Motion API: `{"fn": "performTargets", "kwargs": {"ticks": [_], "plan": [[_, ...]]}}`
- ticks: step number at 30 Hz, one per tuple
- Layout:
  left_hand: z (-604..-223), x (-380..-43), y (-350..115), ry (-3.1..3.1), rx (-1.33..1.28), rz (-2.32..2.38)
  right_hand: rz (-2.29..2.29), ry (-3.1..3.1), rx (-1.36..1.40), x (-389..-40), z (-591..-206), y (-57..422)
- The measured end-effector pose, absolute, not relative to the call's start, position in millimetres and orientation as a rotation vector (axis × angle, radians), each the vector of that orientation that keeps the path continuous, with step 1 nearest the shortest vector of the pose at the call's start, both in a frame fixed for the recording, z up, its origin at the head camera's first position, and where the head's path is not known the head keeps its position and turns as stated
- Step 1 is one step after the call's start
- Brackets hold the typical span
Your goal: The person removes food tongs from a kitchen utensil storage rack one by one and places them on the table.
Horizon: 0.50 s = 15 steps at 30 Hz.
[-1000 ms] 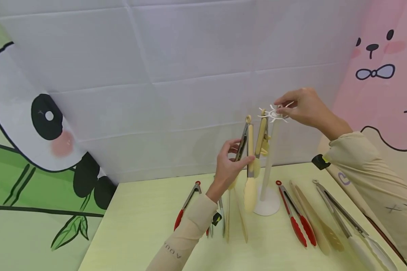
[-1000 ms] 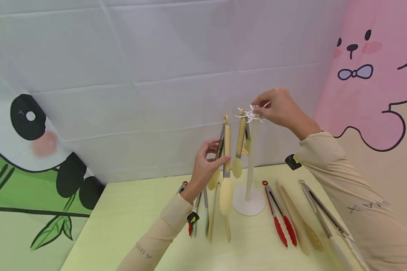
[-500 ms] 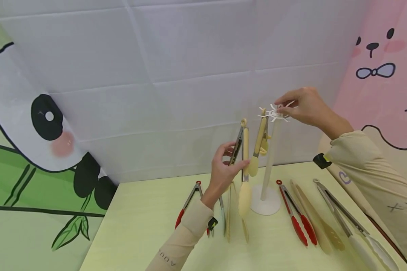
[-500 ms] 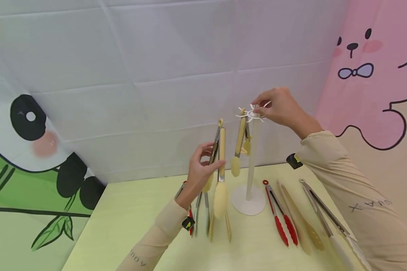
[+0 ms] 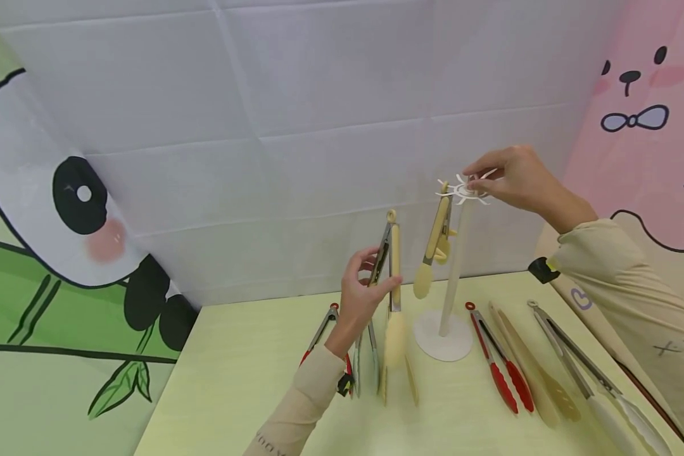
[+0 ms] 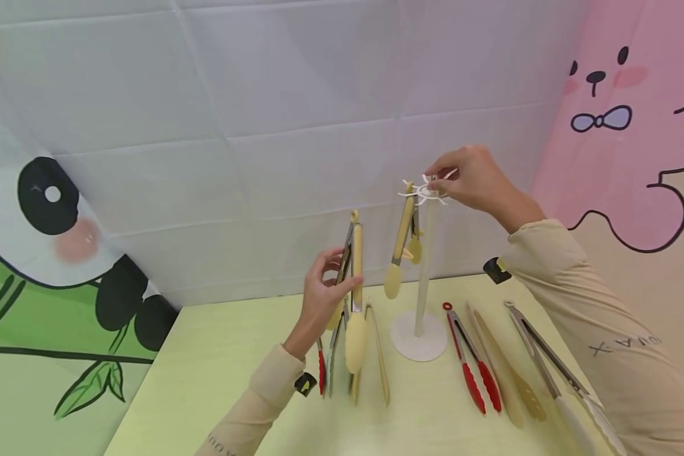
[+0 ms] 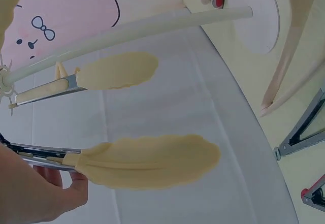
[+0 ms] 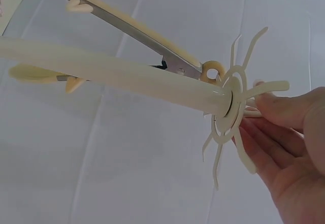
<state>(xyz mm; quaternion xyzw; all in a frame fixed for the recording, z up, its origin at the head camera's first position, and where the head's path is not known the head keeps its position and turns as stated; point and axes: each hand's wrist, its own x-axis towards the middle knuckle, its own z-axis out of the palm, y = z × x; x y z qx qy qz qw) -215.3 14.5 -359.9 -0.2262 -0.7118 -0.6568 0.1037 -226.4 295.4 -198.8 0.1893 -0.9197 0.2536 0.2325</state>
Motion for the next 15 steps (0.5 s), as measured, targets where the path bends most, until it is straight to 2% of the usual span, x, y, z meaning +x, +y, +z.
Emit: {"fn": "performTargets", "kwargs": {"ticks": [5,15], "plan": [[-373.5,-223.0,6.7,-2.091,-0.625,-1.923,0.705,-2.524,0.514,-227.1,-199.4,295.1],[-377.4,-226.5,-11.2,-2.096,-0.546,-1.917,0.706,-2.525,0.499,-228.1,-200.1,295.1]]}}
